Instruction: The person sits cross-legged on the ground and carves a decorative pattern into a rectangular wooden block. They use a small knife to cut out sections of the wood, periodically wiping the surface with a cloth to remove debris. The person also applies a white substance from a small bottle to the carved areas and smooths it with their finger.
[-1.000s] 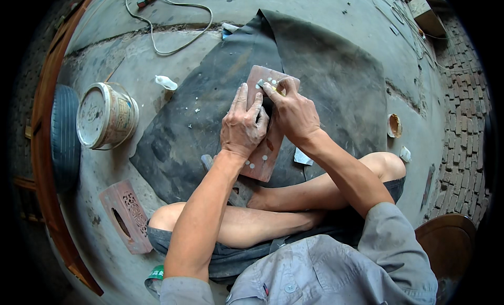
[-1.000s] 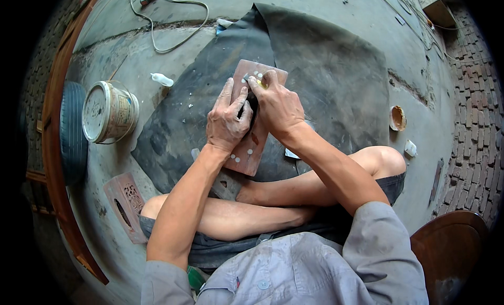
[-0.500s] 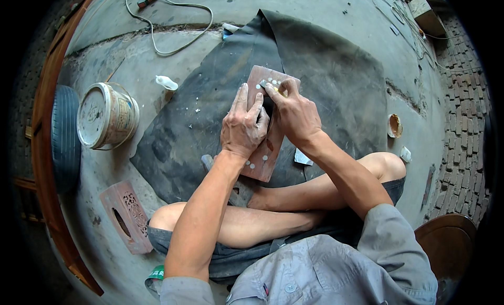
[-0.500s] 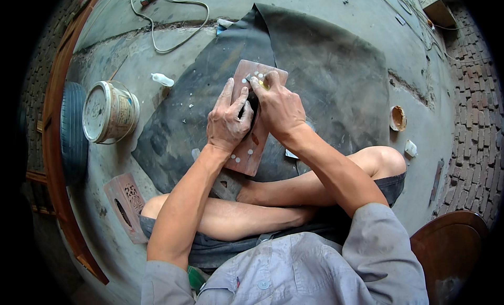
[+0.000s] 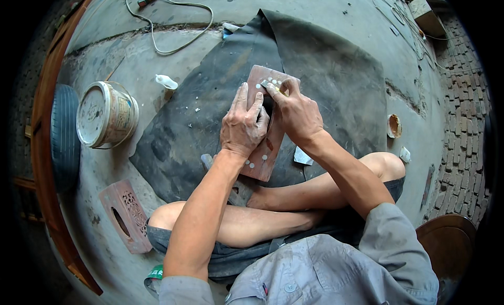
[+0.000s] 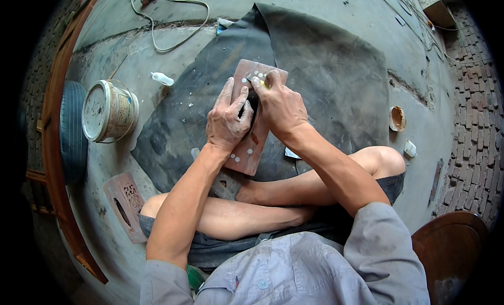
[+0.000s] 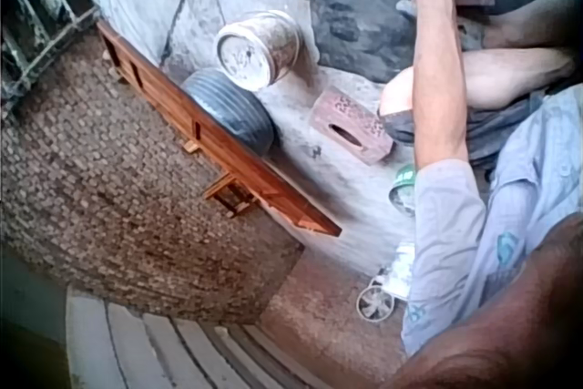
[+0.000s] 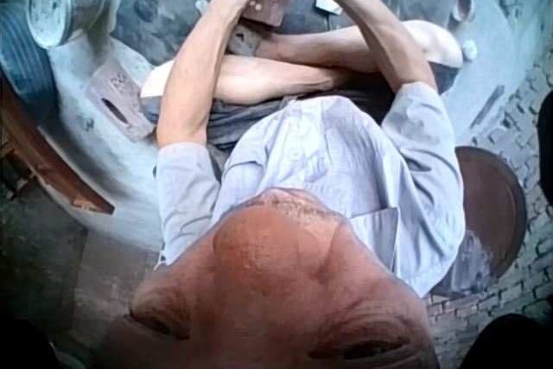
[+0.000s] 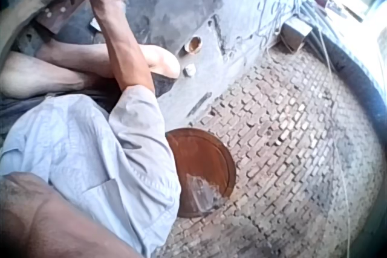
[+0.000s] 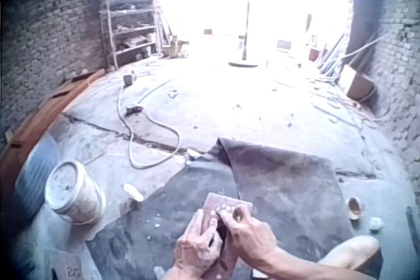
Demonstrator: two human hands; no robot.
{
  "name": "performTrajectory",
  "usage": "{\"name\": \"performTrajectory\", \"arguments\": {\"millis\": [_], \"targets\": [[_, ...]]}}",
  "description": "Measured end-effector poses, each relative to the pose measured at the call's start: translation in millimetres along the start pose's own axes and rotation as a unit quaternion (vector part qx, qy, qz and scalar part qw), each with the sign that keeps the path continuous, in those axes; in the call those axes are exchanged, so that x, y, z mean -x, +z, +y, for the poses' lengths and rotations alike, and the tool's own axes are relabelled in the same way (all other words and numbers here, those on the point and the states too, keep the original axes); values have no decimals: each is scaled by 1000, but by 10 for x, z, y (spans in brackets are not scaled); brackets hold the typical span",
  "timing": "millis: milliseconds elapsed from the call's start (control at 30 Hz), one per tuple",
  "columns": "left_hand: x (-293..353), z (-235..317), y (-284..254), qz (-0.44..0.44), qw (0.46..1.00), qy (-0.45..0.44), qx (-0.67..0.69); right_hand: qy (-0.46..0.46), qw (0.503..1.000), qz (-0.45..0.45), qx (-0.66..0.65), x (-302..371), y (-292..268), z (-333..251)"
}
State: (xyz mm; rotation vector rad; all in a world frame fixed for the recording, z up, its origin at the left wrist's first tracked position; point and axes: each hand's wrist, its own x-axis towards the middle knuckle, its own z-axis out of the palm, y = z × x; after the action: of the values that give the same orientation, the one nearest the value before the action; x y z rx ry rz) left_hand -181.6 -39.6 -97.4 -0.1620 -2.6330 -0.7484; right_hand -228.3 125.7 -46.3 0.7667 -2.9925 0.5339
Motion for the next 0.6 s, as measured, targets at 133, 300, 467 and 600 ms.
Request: {"name": "performTrajectory", "arguments": {"millis": [133, 300, 467, 600], "targets": [[17, -19, 9, 2, 1000, 1, -3, -14, 1000, 12, 2, -20, 5, 1], [2, -12, 8, -13, 1000, -2, 8, -10, 1000, 14, 6, -38, 30, 43], [12, -5, -20, -26, 999, -16, 16, -3, 1000, -22, 7, -9, -55, -15], [-6, 10, 8, -4, 1000, -7, 6, -3, 1000, 1, 8, -16, 6, 6]]}}
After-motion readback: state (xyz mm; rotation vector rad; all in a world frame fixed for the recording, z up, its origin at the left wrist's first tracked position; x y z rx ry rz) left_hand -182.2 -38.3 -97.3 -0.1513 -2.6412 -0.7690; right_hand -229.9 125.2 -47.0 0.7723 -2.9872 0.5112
